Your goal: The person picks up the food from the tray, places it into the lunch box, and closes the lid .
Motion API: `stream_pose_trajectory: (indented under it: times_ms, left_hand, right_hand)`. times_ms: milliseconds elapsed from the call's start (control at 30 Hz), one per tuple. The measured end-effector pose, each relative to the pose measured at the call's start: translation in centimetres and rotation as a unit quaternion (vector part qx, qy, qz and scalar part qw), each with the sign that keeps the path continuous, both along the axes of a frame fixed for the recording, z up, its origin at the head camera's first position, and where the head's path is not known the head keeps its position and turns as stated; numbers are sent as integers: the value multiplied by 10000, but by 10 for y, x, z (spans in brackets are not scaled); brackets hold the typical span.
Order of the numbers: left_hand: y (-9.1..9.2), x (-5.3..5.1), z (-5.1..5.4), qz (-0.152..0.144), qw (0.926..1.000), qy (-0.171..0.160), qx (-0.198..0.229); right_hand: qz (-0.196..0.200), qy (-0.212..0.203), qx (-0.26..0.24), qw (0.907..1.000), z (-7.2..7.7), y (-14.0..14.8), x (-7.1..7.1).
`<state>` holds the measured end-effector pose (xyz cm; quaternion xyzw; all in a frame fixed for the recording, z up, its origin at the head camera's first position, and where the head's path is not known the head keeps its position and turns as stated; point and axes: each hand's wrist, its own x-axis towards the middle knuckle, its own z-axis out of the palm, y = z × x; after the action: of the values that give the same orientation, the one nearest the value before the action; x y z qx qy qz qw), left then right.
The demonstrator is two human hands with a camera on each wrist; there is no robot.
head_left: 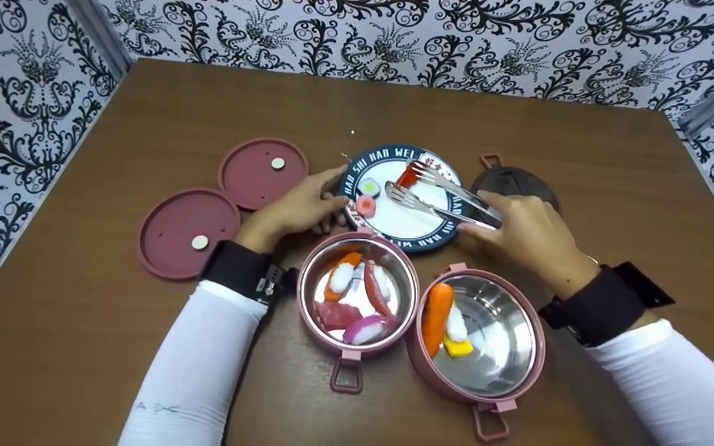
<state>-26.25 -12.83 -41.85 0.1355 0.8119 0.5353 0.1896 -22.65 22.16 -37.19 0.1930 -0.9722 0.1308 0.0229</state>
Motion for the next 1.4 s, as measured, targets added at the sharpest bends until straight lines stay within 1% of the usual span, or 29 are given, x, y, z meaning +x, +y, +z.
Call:
stream_pose_trajectory:
  times_ms: [167,300,467,567,667,800,933,1033,1100,1200,1300,1400]
  left_hand:
    - [0,-1,1,50,10000,-24,-53]
    - [1,0,1,14,10000,11,-36]
    - [1,0,0,-15,10000,43,-6]
    - [1,-1,0,-25,10000,34,14]
    - [1,-1,0,-47,10000,52,-10]
    - [0,-1,0,-16,9999,24,-100]
    - [0,-1,-1,45,9998,-44,-197]
    - [1,-1,-2,42,9998,-45,-211]
    - [1,-1,-2,33,9998,-40,-179]
    - [0,0,-1,33,9999,-37,-145]
    - [0,1,-1,56,9999,-54,-74]
    - [0,2,-1,82,9999,-83,-28]
  right_hand:
    - [-3,-43,-23,10000,0,0,0]
    - [22,37,-35,10000,-2,-1,1]
    - [101,386,-273,9988,-4,2,4]
    - [123,607,-431,9971,-2,6,9]
    - [119,742,-431,9962,2,10,16]
    - [132,945,-358,9948,7,17,29]
    - [286,1328,-432,9898,12,25,46]
    - [401,1595,-559,9848,17,34,63]
    - [431,1688,-629,9827,20,40,76]
    - [493,1802,-659,9802,24,50,95]
    - [580,1887,-704,9778,24,62,111]
    - [605,1861,-733,9779,24,73,128]
